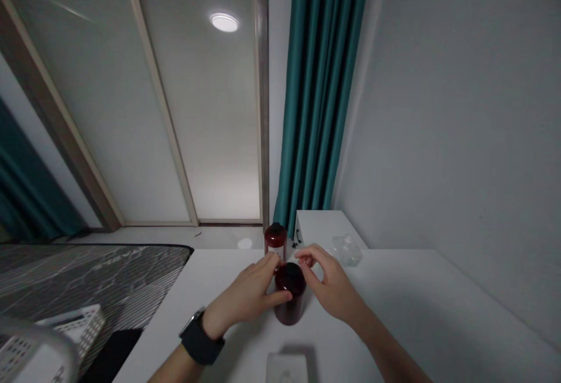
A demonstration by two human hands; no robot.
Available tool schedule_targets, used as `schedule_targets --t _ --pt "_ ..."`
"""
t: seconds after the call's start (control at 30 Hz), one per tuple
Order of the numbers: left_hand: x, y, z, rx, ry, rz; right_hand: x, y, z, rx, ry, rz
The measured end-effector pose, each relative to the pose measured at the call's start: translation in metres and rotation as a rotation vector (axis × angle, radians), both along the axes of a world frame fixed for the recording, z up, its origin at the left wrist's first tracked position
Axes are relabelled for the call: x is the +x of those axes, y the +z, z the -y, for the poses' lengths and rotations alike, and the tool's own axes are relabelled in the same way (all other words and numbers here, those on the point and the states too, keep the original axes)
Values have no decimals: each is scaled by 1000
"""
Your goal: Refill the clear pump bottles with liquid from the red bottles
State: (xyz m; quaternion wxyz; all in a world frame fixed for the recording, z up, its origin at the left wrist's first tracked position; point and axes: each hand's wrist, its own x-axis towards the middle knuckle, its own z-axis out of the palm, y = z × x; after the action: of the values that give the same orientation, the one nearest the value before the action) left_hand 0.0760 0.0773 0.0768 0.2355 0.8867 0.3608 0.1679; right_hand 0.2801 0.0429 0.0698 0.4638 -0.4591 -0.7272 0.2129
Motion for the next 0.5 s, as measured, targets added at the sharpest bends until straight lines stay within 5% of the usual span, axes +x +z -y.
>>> schedule_targets --t 0.23,0.5 --pt "-1 0 0 2 -5 8 8 -1 -2 -63 32 -50" --pt "-5 8 0 -52 -46 40 7 -40 -7 -298 264 15"
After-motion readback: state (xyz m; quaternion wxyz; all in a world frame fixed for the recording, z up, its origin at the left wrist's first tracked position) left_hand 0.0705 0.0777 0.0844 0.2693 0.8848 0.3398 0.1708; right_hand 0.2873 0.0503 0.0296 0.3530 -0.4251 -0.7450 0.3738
